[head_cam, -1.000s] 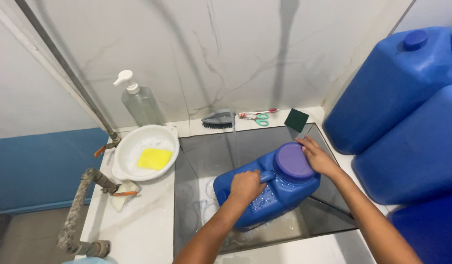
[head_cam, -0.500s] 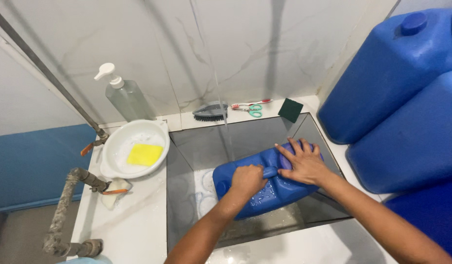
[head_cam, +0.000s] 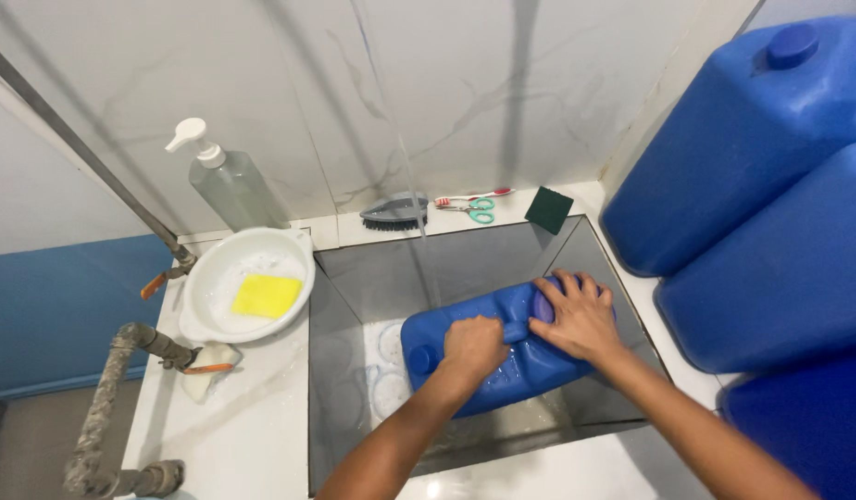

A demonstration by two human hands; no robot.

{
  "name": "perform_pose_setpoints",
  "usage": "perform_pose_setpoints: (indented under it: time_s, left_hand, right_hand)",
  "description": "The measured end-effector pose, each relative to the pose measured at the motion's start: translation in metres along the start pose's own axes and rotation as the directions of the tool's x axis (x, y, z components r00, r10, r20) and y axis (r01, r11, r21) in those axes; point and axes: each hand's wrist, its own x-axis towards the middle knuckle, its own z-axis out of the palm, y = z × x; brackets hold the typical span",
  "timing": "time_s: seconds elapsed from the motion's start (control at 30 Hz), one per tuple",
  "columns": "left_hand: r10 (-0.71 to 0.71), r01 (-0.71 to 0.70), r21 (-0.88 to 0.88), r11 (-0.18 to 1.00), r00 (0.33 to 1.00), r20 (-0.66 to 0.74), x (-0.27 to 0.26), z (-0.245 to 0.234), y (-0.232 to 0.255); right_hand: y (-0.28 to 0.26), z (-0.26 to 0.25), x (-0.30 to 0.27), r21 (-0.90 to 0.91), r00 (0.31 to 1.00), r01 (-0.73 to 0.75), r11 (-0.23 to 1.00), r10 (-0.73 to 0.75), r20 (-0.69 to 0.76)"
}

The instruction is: The person cleans blue plastic jerrycans in a sink. They rinse the containers, use scissors to cut off the caps, scrub the exterior with a sponge, and rinse them again. The person handles multiple jerrycans one at a time.

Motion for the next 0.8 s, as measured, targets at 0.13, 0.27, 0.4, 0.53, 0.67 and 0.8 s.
perform_pose_setpoints:
  time_s: [0.13, 0.27, 0.4, 0.53, 0.67, 0.8]
  left_hand:
    - [-0.019, 0.016, -0.031, 0.999, 0.995, -0.101, 0.001, 0.016, 0.012]
    - [0.120, -0.117, 0.034, 0.992, 0.989, -0.085, -0.006, 0.014, 0.015]
    - [0.263, -0.256, 0.122, 0.959, 0.964, -0.043, 0.000, -0.011, 0.003]
    - [0.317, -0.313, 0.148, 0.938, 0.948, -0.002, -0.002, -0.025, -0.014]
    - [0.314, -0.307, 0.128, 0.943, 0.948, -0.043, -0.008, -0.032, -0.029]
    - [0.286, -0.278, 0.109, 0.954, 0.956, -0.062, -0.001, -0.033, -0.033]
  right_hand:
    - [-0.005, 0.016, 0.004, -0.014, 0.980, -0.165, 0.986, 0.162, -0.118]
    - [0.011, 0.025, -0.018, -0.032, 0.981, -0.146, 0.989, 0.140, -0.135]
    - [0.066, 0.027, -0.002, 0.194, 0.999, -0.050, 0.980, 0.047, 0.024]
    - [0.083, 0.068, 0.016, 0.450, 0.961, -0.275, 0.850, 0.239, 0.137]
    - [0.081, 0.078, 0.034, 0.269, 0.997, 0.052, 0.962, -0.067, 0.047]
    - [0.065, 0.051, 0.054, 0.297, 0.908, -0.362, 0.883, 0.263, 0.326]
